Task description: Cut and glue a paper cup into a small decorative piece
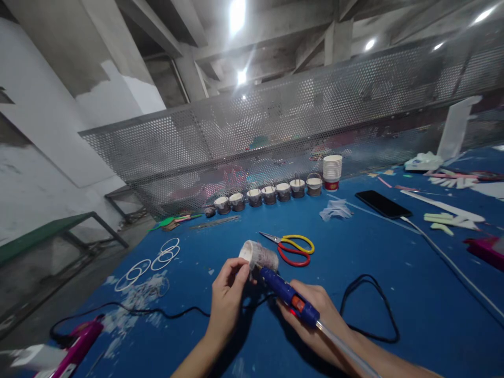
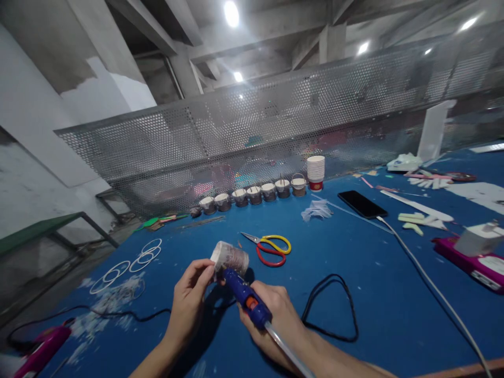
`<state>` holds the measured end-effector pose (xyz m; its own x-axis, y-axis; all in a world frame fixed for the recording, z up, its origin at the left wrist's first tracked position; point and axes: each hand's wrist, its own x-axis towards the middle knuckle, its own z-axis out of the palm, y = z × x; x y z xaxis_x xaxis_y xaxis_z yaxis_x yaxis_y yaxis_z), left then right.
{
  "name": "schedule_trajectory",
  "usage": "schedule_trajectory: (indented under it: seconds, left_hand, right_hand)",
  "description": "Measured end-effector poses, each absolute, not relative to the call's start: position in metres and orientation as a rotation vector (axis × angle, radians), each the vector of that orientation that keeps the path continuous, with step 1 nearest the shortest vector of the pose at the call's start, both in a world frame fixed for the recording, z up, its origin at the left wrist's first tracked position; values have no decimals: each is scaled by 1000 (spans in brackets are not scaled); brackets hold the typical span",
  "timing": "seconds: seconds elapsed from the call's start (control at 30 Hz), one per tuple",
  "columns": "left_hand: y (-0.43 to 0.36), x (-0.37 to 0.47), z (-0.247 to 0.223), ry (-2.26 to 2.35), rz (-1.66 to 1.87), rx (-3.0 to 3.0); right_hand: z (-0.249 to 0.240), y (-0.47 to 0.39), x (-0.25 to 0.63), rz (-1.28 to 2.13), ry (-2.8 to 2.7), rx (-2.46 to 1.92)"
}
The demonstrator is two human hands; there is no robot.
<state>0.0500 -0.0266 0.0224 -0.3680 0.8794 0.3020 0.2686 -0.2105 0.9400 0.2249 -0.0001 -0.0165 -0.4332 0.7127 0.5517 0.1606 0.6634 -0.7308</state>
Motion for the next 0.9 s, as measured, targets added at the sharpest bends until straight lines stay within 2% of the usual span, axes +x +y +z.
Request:
schedule_trajectory:
  seconds: [0.9]
  left_hand:
    - [-22,55,17,1721,1658,1224]
  right_hand:
    - [0,2,231,970,-1773,-705]
